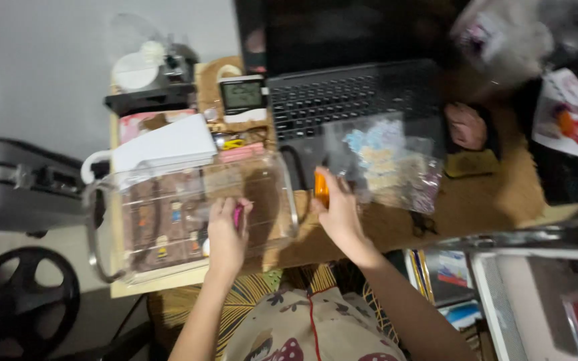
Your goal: The person is sorting various stickers and placing them into individual plastic sleeves at a desk.
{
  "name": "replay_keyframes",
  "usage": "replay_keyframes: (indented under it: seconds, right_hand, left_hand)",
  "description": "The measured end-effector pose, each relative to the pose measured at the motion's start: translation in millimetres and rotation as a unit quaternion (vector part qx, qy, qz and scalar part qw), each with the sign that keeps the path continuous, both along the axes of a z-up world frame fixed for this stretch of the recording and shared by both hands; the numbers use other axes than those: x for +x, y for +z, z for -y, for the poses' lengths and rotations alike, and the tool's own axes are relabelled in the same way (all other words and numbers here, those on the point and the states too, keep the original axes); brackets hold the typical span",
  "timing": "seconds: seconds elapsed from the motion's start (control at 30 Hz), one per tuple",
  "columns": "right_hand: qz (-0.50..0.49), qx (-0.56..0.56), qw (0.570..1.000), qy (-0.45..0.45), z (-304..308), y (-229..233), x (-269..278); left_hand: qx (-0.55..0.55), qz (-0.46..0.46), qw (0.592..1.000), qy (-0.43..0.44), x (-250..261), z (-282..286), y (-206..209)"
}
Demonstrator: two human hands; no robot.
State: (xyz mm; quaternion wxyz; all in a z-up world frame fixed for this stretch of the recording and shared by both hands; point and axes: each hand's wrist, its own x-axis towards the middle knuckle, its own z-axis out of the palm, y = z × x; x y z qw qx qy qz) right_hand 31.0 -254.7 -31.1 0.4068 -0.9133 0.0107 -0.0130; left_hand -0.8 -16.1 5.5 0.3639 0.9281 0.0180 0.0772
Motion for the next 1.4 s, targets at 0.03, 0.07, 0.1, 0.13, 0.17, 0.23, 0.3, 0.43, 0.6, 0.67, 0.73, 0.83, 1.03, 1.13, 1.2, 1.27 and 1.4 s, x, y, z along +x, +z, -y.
replay_keyframes:
  seconds: [0.03, 0.07, 0.1, 0.13, 0.17, 0.23, 0.3, 0.43, 0.6, 0.67, 0.73, 0.83, 1.03, 1.13, 1.2, 1.27, 1.4]
  right_hand:
    - [0.002, 0.000, 1.000, -0.009, 13.7, -24.3, -6.5]
    - [-0.051, -0.001, 0.999, -0.020, 28.2, -48.6, -14.6]
    - [-0.104, -0.002, 0.994, -0.030, 43.3, -73.2, -23.2]
    - [-0.105, -0.001, 0.994, -0.036, 52.4, -79.8, -31.2]
    - [0.001, 0.002, 1.000, -0.030, 62.0, -86.8, -39.6]
    - [0.107, 0.000, 0.994, -0.027, 87.3, -87.4, -57.0]
    - [0.122, 0.068, 0.990, -0.007, 116.1, -74.6, -78.1]
    - [0.085, 0.073, 0.992, -0.063, 211.2, -146.0, -151.3]
    - [-0.231, 0.347, 0.865, -0.280, 334.1, -242.2, -235.6]
    - [-0.241, 0.484, 0.784, -0.305, 364.1, -296.9, -260.2]
    - [-0.243, 0.609, 0.682, -0.322, 382.0, -344.8, -275.5]
    - [-0.236, 0.656, 0.601, -0.391, 394.3, -430.2, -286.4]
    - [-0.061, 0.828, 0.537, -0.153, 419.4, -639.7, -256.4]
    - [-0.188, 0.673, 0.585, -0.413, 410.6, -615.3, -201.0]
    - [-0.161, 0.702, 0.589, -0.367, 413.2, -630.3, -177.3]
    - [-0.115, 0.771, 0.569, -0.262, 421.9, -670.6, -171.7]
    - [-0.069, 0.792, 0.585, -0.160, 437.1, -642.4, -161.3]
  left_hand:
    - [0.000, 0.002, 1.000, -0.009, -0.5, 17.6, 11.4]
    - [-0.042, -0.010, 0.999, -0.015, -3.2, 36.2, 23.0]
    - [-0.083, -0.022, 0.996, -0.022, -6.7, 55.5, 34.3]
    - [-0.082, -0.024, 0.996, -0.028, -12.5, 73.0, 30.8]
    - [-0.133, -0.027, 0.990, -0.041, -18.9, 91.1, 27.0]
    - [-0.186, -0.031, 0.980, -0.059, -33.0, 129.1, 12.0]
    - [-0.259, -0.070, 0.961, -0.071, -50.2, 167.3, -9.6]
    - [-0.317, -0.107, 0.938, -0.089, -103.1, 247.7, -87.4]
    - [-0.335, -0.216, 0.912, -0.098, -156.6, 327.1, -170.8]
    - [-0.361, -0.258, 0.892, -0.088, -168.8, 355.4, -236.9]
    - [-0.385, -0.300, 0.870, -0.076, -176.3, 377.1, -295.5]
    - [-0.383, -0.334, 0.859, -0.064, -179.3, 400.2, -372.1]
    - [-0.233, -0.370, 0.897, -0.066, -165.1, 439.8, -575.6]
    - [-0.326, -0.367, 0.871, -0.023, -150.6, 449.2, -606.8]
    - [-0.325, -0.383, 0.865, -0.010, -139.3, 459.8, -622.3]
    - [-0.304, -0.372, 0.877, -0.012, -142.3, 467.0, -652.0]
    - [-0.235, -0.302, 0.923, -0.040, -135.9, 484.8, -703.2]
